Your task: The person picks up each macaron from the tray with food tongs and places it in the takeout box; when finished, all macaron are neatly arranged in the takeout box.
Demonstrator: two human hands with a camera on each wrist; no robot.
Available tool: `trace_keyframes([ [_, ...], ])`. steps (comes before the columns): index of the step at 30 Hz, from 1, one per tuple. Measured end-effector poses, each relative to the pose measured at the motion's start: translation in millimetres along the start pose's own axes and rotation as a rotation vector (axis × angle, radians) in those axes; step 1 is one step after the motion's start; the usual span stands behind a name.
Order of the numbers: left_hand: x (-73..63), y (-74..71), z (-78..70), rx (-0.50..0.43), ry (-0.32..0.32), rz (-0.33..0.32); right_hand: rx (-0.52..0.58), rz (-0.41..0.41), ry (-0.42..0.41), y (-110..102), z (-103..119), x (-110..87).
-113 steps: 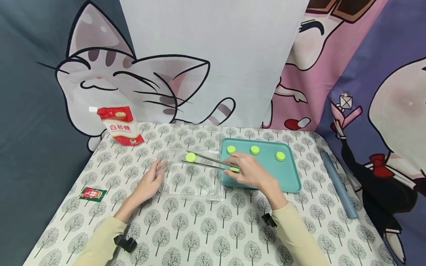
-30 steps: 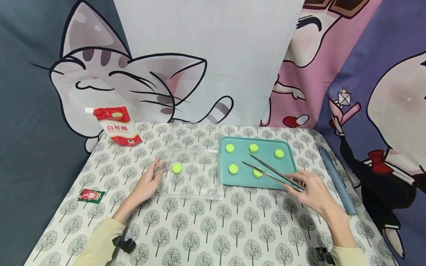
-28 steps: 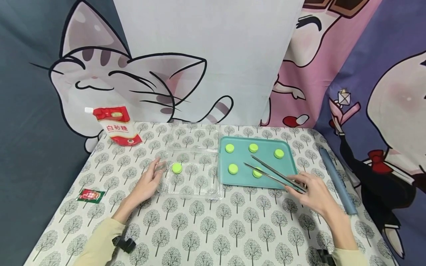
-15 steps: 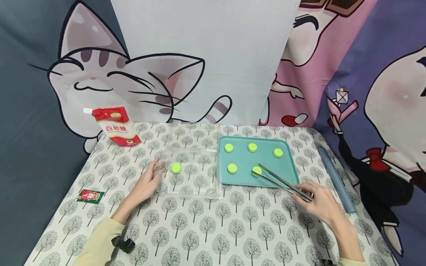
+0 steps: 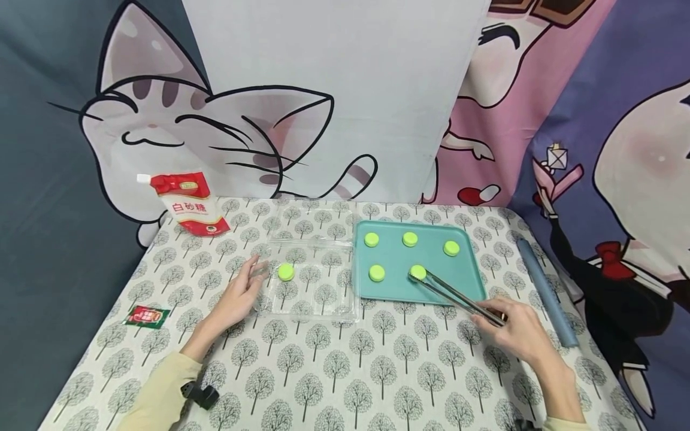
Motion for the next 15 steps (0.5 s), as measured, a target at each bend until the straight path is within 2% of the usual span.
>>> trace_keyframes([
  [5, 0.2, 0.3, 0.2, -0.002, -0.007, 0.004, 0.005, -0.035, -0.019, -7.9, 8.0, 3.7],
  [15, 0.0, 0.1, 0.3, -0.004, -0.006, 0.004, 0.061, -0.117, -0.115, -20.7, 31.3, 19.7],
])
Point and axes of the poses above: each hand's wrist, its own x-axis towards the middle knuckle, its own y-axis out of the palm, z = x × y, the point moved 10 cm from there along x, towards the middle knuckle, and after that the axes turned 5 degrees about -y, right-handed, at the moved point
